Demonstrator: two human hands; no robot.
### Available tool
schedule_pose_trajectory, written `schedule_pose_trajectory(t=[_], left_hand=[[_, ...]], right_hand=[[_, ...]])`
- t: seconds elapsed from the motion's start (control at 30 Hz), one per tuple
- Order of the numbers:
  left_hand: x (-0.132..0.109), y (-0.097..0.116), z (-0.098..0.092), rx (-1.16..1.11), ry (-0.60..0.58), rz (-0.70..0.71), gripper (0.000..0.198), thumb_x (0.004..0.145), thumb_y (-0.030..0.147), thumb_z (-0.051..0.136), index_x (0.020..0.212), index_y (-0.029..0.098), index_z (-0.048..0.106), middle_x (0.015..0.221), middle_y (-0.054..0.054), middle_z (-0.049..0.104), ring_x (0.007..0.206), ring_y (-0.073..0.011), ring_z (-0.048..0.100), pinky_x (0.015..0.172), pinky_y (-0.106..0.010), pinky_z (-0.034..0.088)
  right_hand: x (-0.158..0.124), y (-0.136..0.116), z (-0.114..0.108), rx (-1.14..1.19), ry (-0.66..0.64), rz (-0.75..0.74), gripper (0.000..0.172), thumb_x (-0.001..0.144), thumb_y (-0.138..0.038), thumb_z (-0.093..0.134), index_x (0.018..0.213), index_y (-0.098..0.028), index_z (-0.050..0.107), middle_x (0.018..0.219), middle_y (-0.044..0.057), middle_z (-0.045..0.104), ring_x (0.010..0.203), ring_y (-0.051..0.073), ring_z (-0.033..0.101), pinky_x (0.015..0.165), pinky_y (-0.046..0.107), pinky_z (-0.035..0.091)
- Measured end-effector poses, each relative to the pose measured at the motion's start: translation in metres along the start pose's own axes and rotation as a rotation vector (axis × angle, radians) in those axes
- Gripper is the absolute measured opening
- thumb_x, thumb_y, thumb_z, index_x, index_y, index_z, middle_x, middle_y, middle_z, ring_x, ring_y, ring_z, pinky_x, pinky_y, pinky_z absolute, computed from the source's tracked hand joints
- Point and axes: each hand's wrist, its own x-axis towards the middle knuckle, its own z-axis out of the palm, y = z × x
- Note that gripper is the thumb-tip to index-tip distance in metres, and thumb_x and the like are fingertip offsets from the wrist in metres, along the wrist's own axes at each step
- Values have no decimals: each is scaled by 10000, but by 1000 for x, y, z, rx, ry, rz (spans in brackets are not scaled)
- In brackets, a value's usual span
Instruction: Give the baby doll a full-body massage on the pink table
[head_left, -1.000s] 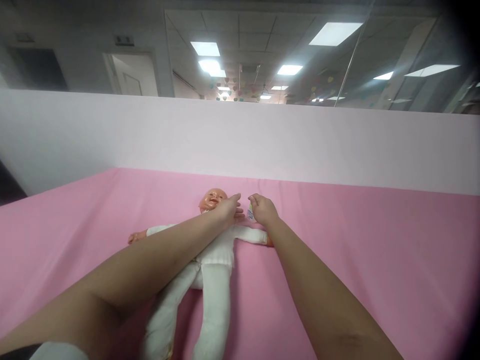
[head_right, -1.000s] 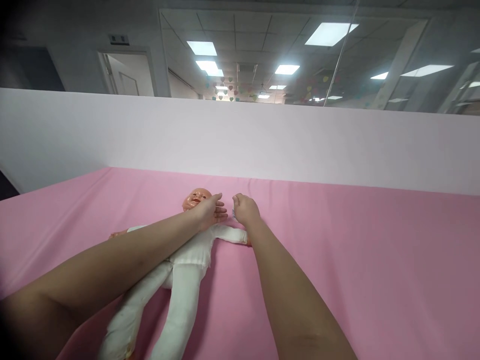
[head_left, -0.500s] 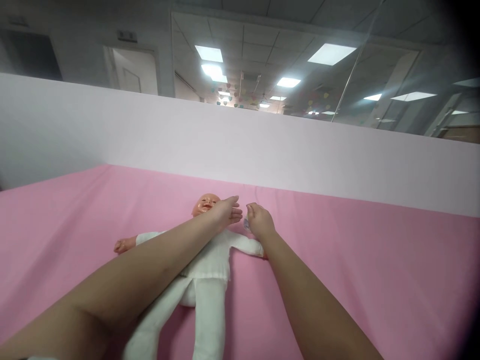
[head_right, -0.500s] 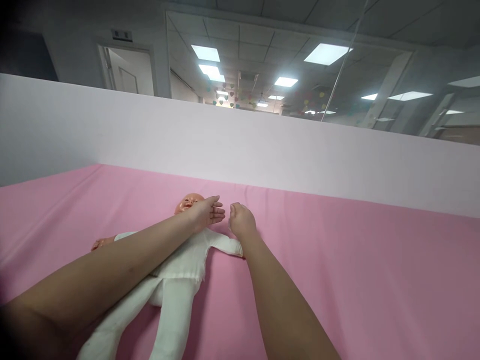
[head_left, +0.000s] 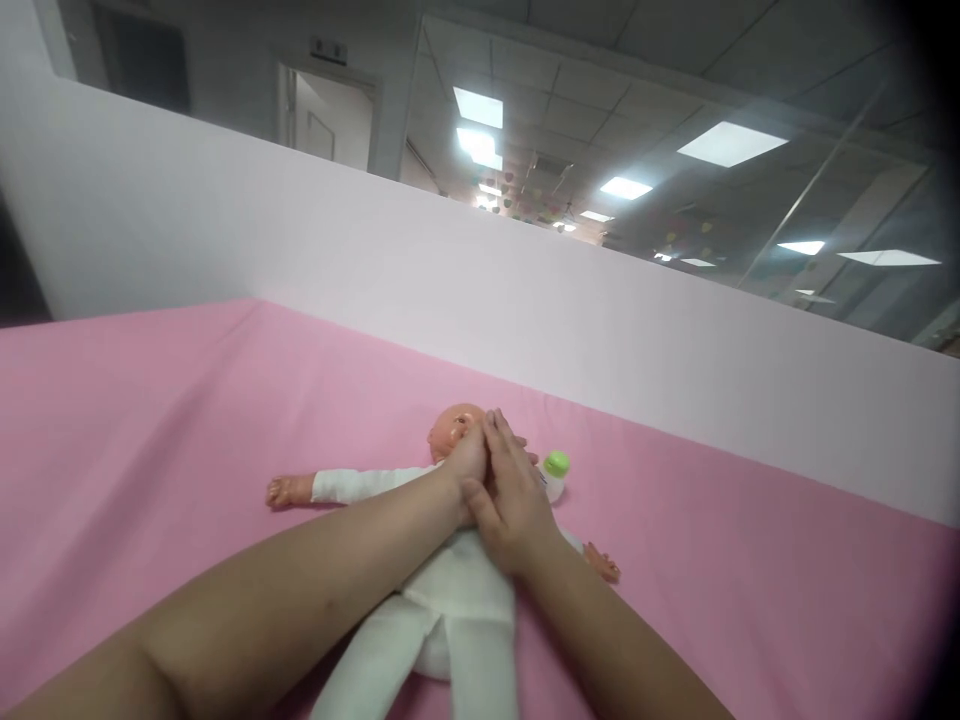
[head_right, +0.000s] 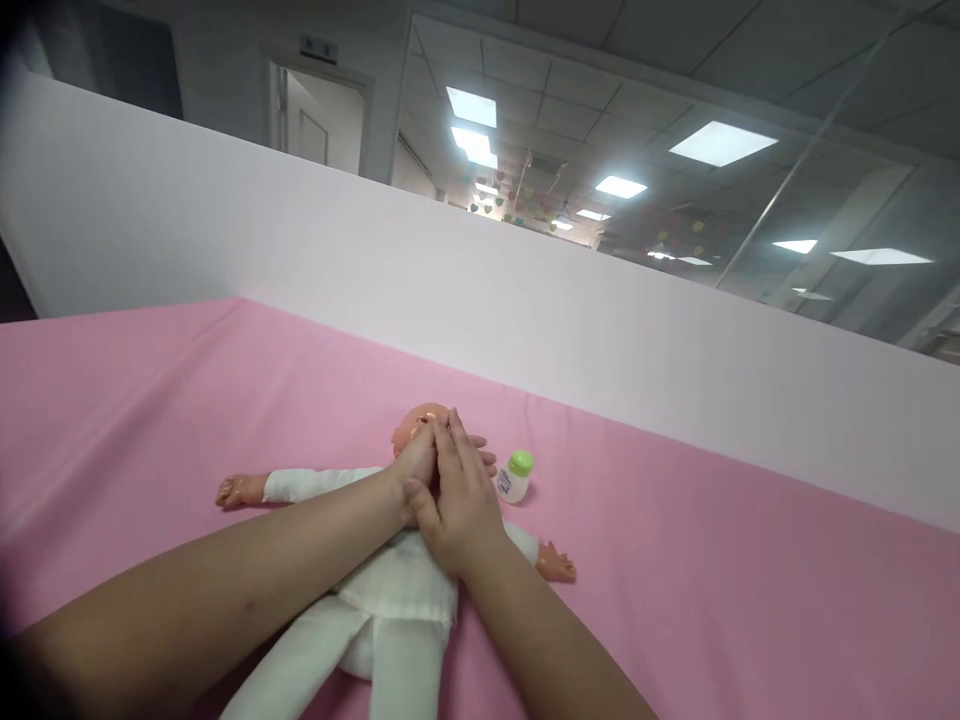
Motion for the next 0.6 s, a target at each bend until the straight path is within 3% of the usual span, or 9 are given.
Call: schedule_pose_trajectory(t=[0.07, 0.2, 0.43, 0.6], left_hand=[[0, 3, 0, -97, -1, -52, 611, 951, 700, 469, 1100, 139, 659, 1050, -200, 750, 1009, -353, 741, 837, -484, 608], [0, 15, -2, -181, -70, -82, 678, 953, 704, 447, 1181, 93, 630, 1153, -255, 722, 1021, -382, 739, 843, -523, 602], [-12, 49, -11, -268, -45, 89, 697, 961, 674, 463, 1322, 89, 578, 1290, -234, 678, 1155, -332, 707, 930, -418, 592], [-25, 33, 0, -301, -204, 0, 722, 978, 659, 433, 1342, 49, 564, 1269, -271, 673, 1095, -363, 720, 952, -473, 566]], right_hand=[[-4, -4, 6, -25, -81, 28, 777, 1052, -526, 419, 1678, -176, 119, 1718, 133, 238, 1600, 306, 198, 1262, 547, 298], [-6, -3, 7, -93, -137, 33, 770, 1054, -544, 408, 1673, -159, 160, 1713, 144, 243, 1597, 324, 205, 1278, 583, 246], [-21, -49, 5, -117, -175, 15, 881, 1008, -502, 532, 1685, -196, 61, 1721, 119, 225, 1595, 344, 205, 1248, 587, 340], [-26, -60, -2, -81, -128, 6, 939, 993, -503, 555, 1684, -216, -13, 1739, 113, 148, 1599, 389, 149, 1236, 653, 313]])
